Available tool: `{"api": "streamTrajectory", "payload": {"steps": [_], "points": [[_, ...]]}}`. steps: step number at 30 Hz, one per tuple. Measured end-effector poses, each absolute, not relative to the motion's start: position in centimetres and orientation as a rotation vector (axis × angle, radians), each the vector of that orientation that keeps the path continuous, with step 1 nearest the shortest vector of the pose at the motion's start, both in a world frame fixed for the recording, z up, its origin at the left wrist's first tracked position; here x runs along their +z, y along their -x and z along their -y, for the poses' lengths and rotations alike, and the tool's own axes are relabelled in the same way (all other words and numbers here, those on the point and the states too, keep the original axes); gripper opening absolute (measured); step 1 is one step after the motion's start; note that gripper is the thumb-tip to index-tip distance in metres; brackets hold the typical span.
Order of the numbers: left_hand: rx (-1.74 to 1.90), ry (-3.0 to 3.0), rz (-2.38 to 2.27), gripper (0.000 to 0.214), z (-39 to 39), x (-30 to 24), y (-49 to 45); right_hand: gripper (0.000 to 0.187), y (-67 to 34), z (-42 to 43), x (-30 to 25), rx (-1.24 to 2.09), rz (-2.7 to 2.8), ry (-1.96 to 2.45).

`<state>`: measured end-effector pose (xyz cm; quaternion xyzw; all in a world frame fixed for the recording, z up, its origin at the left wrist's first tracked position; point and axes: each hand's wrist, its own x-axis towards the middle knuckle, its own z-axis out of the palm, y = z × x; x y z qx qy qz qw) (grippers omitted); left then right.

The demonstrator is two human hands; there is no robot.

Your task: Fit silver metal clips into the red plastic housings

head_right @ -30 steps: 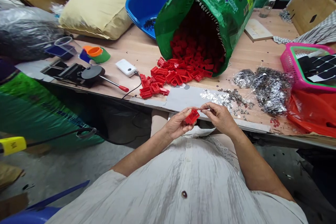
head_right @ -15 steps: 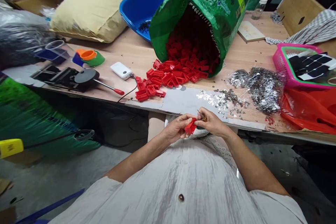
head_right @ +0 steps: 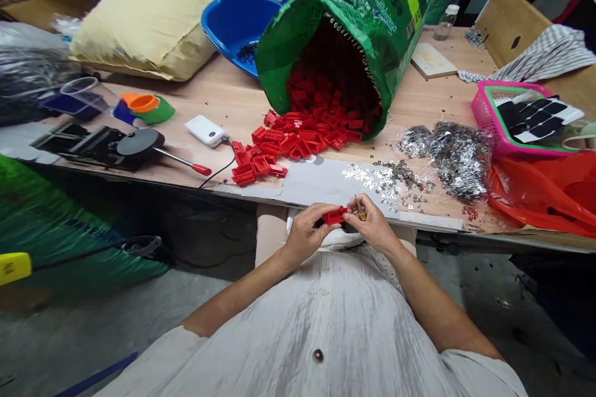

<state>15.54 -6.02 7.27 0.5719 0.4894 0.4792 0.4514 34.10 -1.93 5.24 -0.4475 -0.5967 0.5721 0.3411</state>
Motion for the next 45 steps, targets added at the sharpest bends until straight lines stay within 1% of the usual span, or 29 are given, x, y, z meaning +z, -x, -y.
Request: {"api": "streamTrajectory", "payload": {"steps": [5, 11, 15, 20, 24, 25, 27, 30, 31, 33, 37, 45], "points": [[1.195, -1.431, -1.233, 0.024, 6.3, 7.3, -15.5, 0.043, -34.2, 2.1, 5.9, 1.672, 1.472, 1.161], [1.212, -1.508, -1.196, 0.023, 6.3, 7.0, -15.1, 0.045, -34.3, 2.2, 6.3, 1.789, 1.381, 1.154], [1.202, -1.504, -1.159, 0.023, 6.3, 6.7, -14.7, 0.043, -34.3, 2.2, 6.2, 1.871, 1.368, 1.107], [1.202, -1.320, -1.043, 0.024, 5.9, 6.0, -14.2, 0.041, -34.2, 2.7, 5.6, 2.027, 1.267, 1.014], [1.173, -0.944, -0.904, 0.035, 5.3, 5.0, -13.9, 0.047, -34.2, 2.2, 5.7, 2.071, 1.369, 0.962], [1.183, -0.863, -0.885, 0.038, 5.2, 4.9, -13.8, 0.047, -34.4, 1.7, 5.8, 2.012, 1.461, 0.976], [1.223, -0.753, -0.873, 0.044, 4.9, 4.8, -13.7, 0.039, -35.1, 0.1, 6.0, 1.720, 1.679, 1.097], [1.264, -0.659, -0.849, 0.049, 4.7, 5.1, -13.6, 0.018, -36.6, -3.2, 6.1, 0.944, 1.947, 1.435], [1.268, -0.641, -0.834, 0.050, 4.7, 5.3, -13.6, 0.015, -37.0, -4.3, 6.0, 0.743, 2.036, 1.504], [1.268, -0.619, -0.812, 0.051, 4.8, 5.5, -13.6, 0.013, -37.5, -6.2, 5.7, 0.500, 2.175, 1.553], [1.255, -0.592, -0.817, 0.051, 4.9, 5.5, -13.5, 0.015, -37.2, -8.3, 5.3, 0.364, 2.348, 1.569], [1.254, -0.564, -0.854, 0.055, 4.9, 5.5, -13.4, 0.011, -35.8, -9.8, 5.4, 0.308, 2.494, 1.646]]}}
